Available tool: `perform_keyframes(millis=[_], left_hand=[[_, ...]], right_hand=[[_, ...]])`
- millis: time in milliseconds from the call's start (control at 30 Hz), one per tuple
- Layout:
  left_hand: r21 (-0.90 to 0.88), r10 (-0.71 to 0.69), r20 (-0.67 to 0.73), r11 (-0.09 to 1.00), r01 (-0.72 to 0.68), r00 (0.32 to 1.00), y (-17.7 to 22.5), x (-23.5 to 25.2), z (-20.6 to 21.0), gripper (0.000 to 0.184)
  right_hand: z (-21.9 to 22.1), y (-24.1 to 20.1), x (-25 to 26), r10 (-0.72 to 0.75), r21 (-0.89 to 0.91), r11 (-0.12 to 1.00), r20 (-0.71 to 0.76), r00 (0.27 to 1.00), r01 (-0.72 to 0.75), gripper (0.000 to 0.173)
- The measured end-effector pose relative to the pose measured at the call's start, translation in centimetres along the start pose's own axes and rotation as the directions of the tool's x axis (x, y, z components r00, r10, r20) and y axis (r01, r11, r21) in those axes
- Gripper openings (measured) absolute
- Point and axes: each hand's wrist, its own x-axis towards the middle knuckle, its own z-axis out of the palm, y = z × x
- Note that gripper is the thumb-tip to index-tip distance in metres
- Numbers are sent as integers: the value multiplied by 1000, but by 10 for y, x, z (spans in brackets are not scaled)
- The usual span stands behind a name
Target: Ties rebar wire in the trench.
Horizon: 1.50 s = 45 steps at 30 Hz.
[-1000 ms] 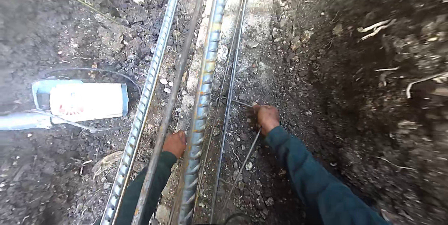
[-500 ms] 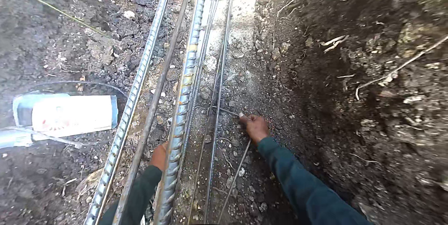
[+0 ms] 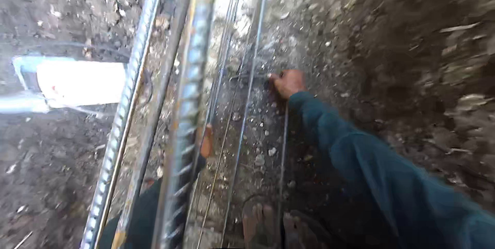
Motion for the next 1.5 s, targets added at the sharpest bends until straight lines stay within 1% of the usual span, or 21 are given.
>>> perform_keyframes(millis=[33, 67, 100, 133, 167, 200, 233, 333, 467, 533, 633, 700, 767, 867, 967, 1033, 1100, 1167, 1267, 1333, 1500], left_hand=[[-8, 165, 93, 986, -165, 982, -19, 13, -6, 36], [-24, 422, 159, 905, -424, 893, -49, 37, -13, 36], [-45, 683, 163, 726, -686, 712, -80, 71, -20, 37], [160, 520, 290, 801, -576, 804, -66, 67, -38, 36], [294, 345, 343, 844, -449, 874, -48, 58, -50, 34], [352, 253, 350, 857, -377, 902, -39, 53, -57, 32], [362, 221, 346, 865, -347, 912, -38, 50, -61, 30], [356, 154, 400, 882, -308, 903, -46, 44, -67, 32], [506, 78, 495, 784, -360, 866, -47, 27, -67, 31], [551, 61, 450, 766, -330, 891, -41, 20, -66, 31], [582, 49, 408, 755, -301, 912, -30, 22, -62, 37], [599, 54, 430, 730, -330, 901, -23, 32, -61, 46], [565, 11, 424, 779, -273, 906, -14, 47, -59, 53], [368, 20, 390, 913, -175, 921, -25, 81, -50, 55], [194, 19, 395, 975, -104, 918, -25, 102, -42, 48], [164, 14, 396, 983, -86, 918, -26, 106, -37, 45], [180, 41, 410, 976, -125, 911, -28, 107, -35, 44], [151, 77, 428, 976, -155, 900, -32, 109, -36, 41], [98, 57, 436, 989, -111, 898, -38, 115, -37, 35], [154, 30, 419, 983, -104, 908, -41, 122, -35, 34], [385, 118, 365, 884, -265, 924, -25, 115, -33, 39]], right_hand=[[1, 1, 2, -15, -14, 1000, -6, 1000, 15, 55], [4, 2, 3, -29, -31, 999, -17, 999, 28, 56], [5, 1, 2, -38, -55, 998, -27, 999, 37, 58], [6, -1, -2, -34, -70, 997, -29, 999, 32, 60], [7, -1, -5, -25, -79, 997, -29, 999, 23, 62], [11, 4, -2, -19, -92, 996, -41, 999, 15, 64], [17, 9, 2, -20, -82, 997, -51, 998, 16, 66], [40, 29, 18, -65, -22, 998, -178, 982, 62, 70], [48, 34, 7, -75, 55, 995, -137, 988, 84, 58], [47, 28, -4, -19, 112, 993, -104, 994, 30, 54], [30, -4, -49, 141, 381, 916, -4, 990, -129, 49], [38, -2, -49, 207, 488, 855, -10, 978, -176, 47], [43, 5, -38, 217, 508, 841, -8, 976, -183, 48], [41, 4, -26, 157, 333, 931, 10, 988, -151, 50], [31, -3, -10, -38, 130, 991, 48, 998, 31, 44], [28, -6, -5, -125, -59, 990, 105, 987, 131, 41], [19, -7, -17, -88, -257, 959, 139, 986, 122, 41], [15, -1, -33, -25, -377, 924, 108, 994, 64, 40], [13, 3, -51, 65, -443, 896, 67, 996, -29, 41], [8, 2, -58, 105, -460, 886, 60, 993, -66, 41], [-13, -9, -80, 211, -473, 869, 89, 973, -145, 40]])
